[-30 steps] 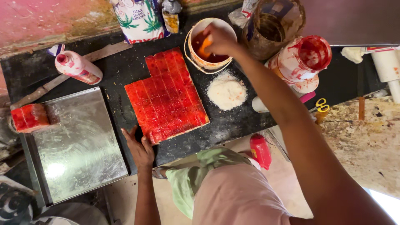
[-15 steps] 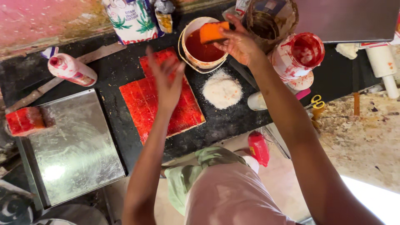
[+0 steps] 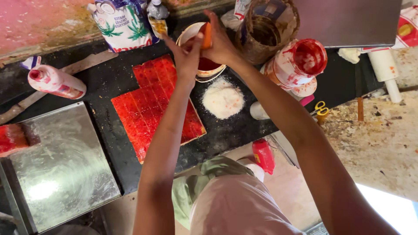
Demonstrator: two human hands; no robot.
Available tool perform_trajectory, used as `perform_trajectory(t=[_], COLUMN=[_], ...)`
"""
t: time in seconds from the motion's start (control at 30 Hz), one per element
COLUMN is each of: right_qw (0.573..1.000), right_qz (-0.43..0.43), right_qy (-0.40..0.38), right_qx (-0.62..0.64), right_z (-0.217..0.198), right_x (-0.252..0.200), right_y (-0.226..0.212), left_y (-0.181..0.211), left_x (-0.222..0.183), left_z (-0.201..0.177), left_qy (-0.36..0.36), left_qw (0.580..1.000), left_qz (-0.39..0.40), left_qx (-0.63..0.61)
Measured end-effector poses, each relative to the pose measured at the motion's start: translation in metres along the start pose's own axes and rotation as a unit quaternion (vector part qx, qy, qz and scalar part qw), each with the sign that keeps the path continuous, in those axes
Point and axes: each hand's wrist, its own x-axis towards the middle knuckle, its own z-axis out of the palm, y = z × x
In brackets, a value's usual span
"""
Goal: The person applies a red glaze to a large block of cake and then to individual rectangular pieces using a small orange sponge. They dip sections of the cake into a white powder and arrange the pieces on a metal tray.
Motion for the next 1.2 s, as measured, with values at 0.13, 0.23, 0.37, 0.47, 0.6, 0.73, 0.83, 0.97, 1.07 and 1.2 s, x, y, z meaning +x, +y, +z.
perform_trajectory(t=[0.13, 0.23, 0.37, 0.47, 0.6, 0.73, 0.83, 0.97, 1.07, 1.2], right_qw=[0.969, 0.96, 0.923, 0.783, 0.661, 0.917, 0.931, 0.965, 0.961, 0.964], right_qz=[0.149, 0.155, 0.306, 0.41, 0.413, 0.297, 0.22, 0.105, 0.152, 0.189], right_qy=[-0.166, -0.211, -0.204, -0.151, -0.109, -0.204, -0.277, -0.208, -0.231, -0.177], right_qx=[-0.111, -0.102, 0.112, 0.442, 0.618, 0.173, -0.09, -0.12, -0.029, -0.068], right_z=[0.039, 0.057, 0.038, 0.001, -0.014, 0.033, 0.059, 0.032, -0.023, -0.056], right_x=[0.006, 0.009, 0.005, -0.001, -0.006, -0.004, -0.001, 0.01, 0.016, 0.013], right_y=[0.022, 0.03, 0.026, 0.021, 0.023, 0.036, 0.041, 0.019, -0.014, -0.054], left_y=[0.023, 0.035, 0.029, 0.013, -0.024, -0.055, -0.065, -0.063, -0.059, -0.055], left_x=[-0.029, -0.06, -0.128, -0.177, -0.228, -0.243, -0.242, -0.236, -0.239, -0.235], left_z=[-0.028, -0.071, -0.158, -0.226, -0.283, -0.308, -0.311, -0.311, -0.308, -0.306], left_qy=[0.078, 0.096, 0.095, 0.157, 0.156, 0.149, 0.157, 0.167, 0.168, 0.166], left_qw=[0.984, 0.971, 0.939, 0.895, 0.869, 0.86, 0.867, 0.87, 0.876, 0.871], left_qz=[0.14, 0.202, 0.295, 0.299, 0.262, 0.239, 0.23, 0.219, 0.214, 0.206], left_qx=[0.073, 0.089, 0.151, 0.293, 0.391, 0.426, 0.414, 0.409, 0.398, 0.413])
